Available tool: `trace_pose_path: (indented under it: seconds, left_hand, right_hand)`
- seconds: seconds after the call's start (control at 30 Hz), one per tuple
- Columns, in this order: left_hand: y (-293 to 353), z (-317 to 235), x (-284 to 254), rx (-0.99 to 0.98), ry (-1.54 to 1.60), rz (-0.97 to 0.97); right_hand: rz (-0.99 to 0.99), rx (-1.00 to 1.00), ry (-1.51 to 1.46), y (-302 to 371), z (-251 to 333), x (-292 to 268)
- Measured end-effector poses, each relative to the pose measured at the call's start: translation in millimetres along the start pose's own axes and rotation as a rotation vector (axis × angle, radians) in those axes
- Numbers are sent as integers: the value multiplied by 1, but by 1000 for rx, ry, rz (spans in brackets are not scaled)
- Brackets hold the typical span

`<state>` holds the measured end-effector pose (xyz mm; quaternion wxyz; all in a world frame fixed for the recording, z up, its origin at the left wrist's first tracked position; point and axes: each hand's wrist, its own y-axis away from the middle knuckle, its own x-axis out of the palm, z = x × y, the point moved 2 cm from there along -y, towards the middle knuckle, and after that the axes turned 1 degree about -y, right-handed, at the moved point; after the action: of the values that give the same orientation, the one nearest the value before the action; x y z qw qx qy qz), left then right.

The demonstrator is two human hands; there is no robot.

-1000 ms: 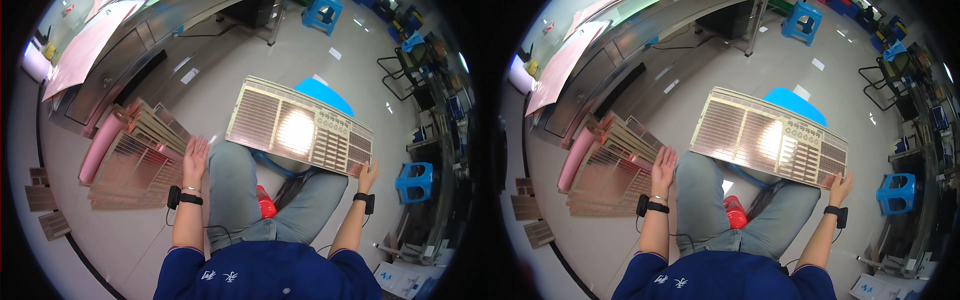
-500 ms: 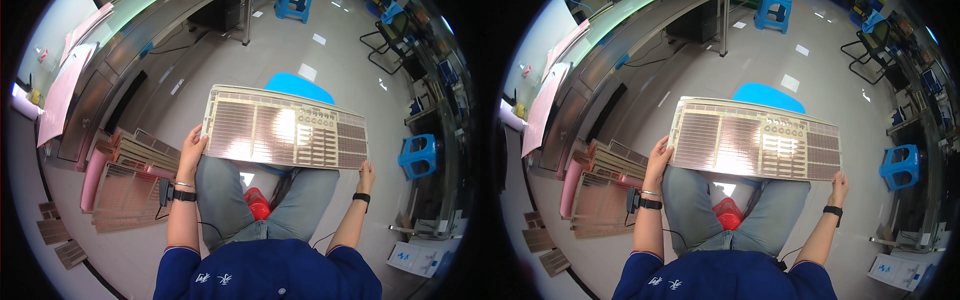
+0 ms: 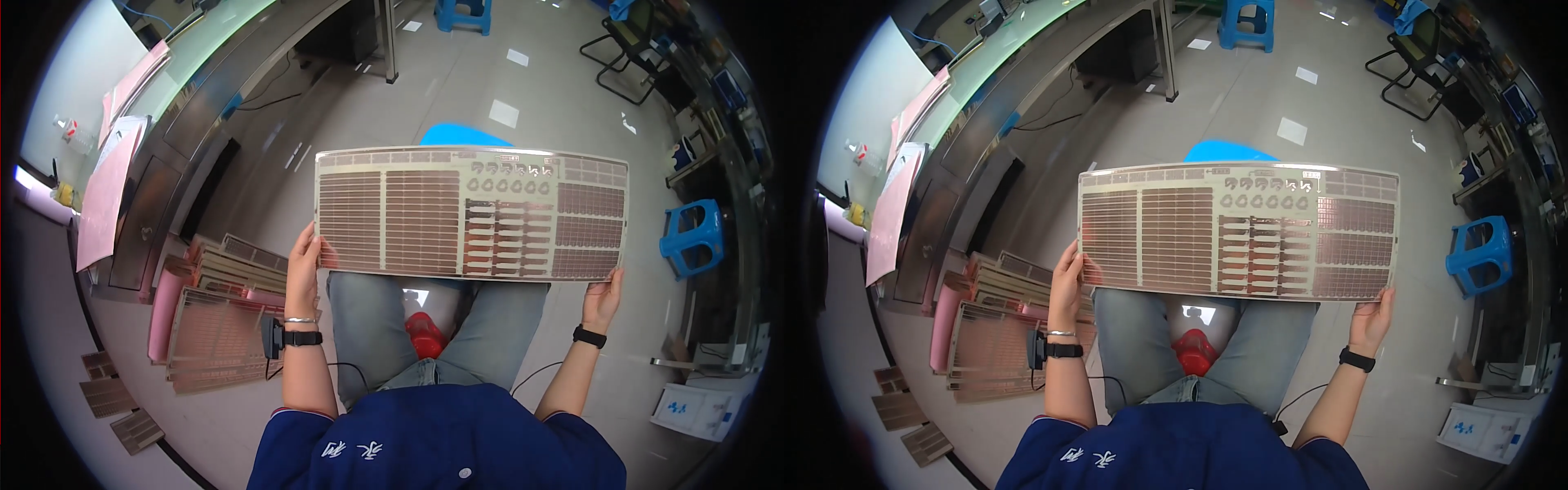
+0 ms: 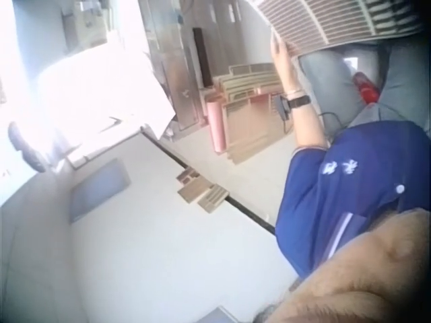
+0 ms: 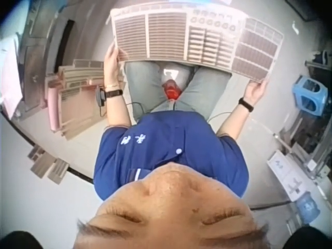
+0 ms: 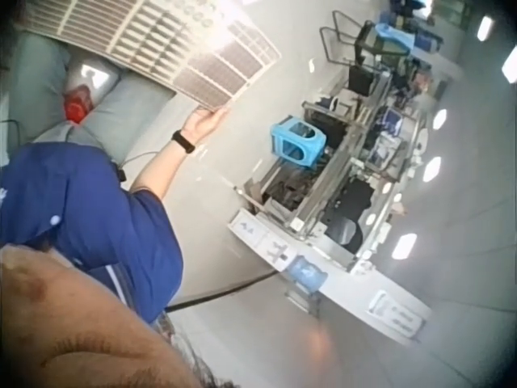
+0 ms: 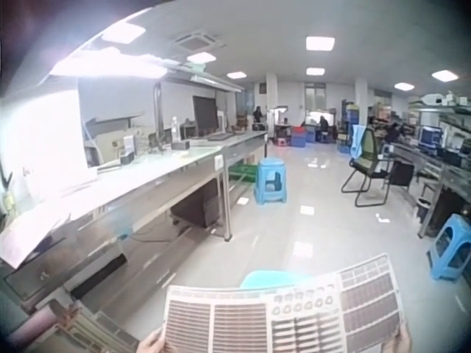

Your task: The person holds, turns, and looks over printed circuit board sheets one by one by hand.

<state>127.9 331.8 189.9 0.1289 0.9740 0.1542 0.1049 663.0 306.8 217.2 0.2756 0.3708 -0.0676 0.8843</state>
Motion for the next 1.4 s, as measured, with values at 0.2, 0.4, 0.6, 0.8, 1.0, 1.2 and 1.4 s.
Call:
trace_pose_path:
  seconds: [0.2, 0.4, 0.6, 0.8, 1.0, 1.2, 1.4]
  left_hand:
    - [27, -36, 4, 96, 149, -59]
    - [47, -50, 20, 32, 424, 128]
    - [56, -49, 37, 125, 244, 35]
    - [51, -44, 38, 180, 141, 3]
    - [48, -39, 32, 189, 92, -7]
    - [52, -47, 32, 113, 56, -61]
    - [50, -42, 9, 97, -66, -240]
  right_hand:
    - [95, 6, -13, -15, 13, -21]
    - [-143, -5, 11, -21, 20, -27]
    - [219, 59, -112, -42, 29, -78]
    - [-184, -41, 49, -28, 34, -30]
    - [-217, -137, 105, -29, 46, -32]
    - [-134, -97, 113, -6, 52, 18]
    - [319, 33, 69, -19, 60, 2]
